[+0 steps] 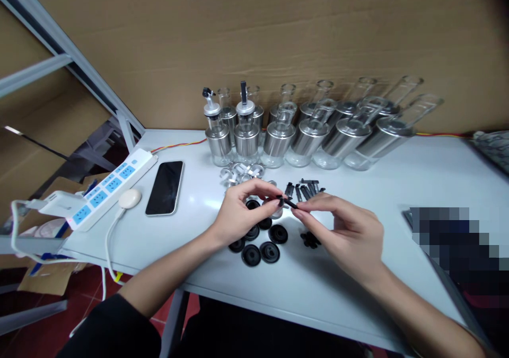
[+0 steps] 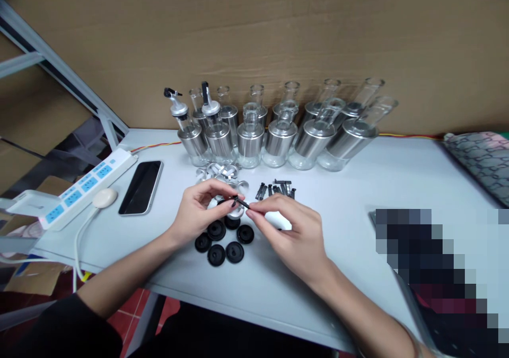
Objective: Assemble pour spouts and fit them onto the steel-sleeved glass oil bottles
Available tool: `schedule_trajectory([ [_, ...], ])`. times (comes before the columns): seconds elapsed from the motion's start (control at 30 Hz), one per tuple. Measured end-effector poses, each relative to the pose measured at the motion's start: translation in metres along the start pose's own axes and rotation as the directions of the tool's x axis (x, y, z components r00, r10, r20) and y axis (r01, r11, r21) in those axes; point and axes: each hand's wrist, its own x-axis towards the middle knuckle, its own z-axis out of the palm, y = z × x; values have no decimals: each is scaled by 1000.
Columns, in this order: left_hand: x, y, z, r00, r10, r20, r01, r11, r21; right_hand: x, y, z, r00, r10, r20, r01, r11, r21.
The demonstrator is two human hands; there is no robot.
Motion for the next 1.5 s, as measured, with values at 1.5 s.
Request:
schedule_trajectory([
  [1.5, -2, -1, 2, 998, 0, -70, -4, 999, -46, 3, 0, 0, 994, -55, 90, 54, 998, 20],
])
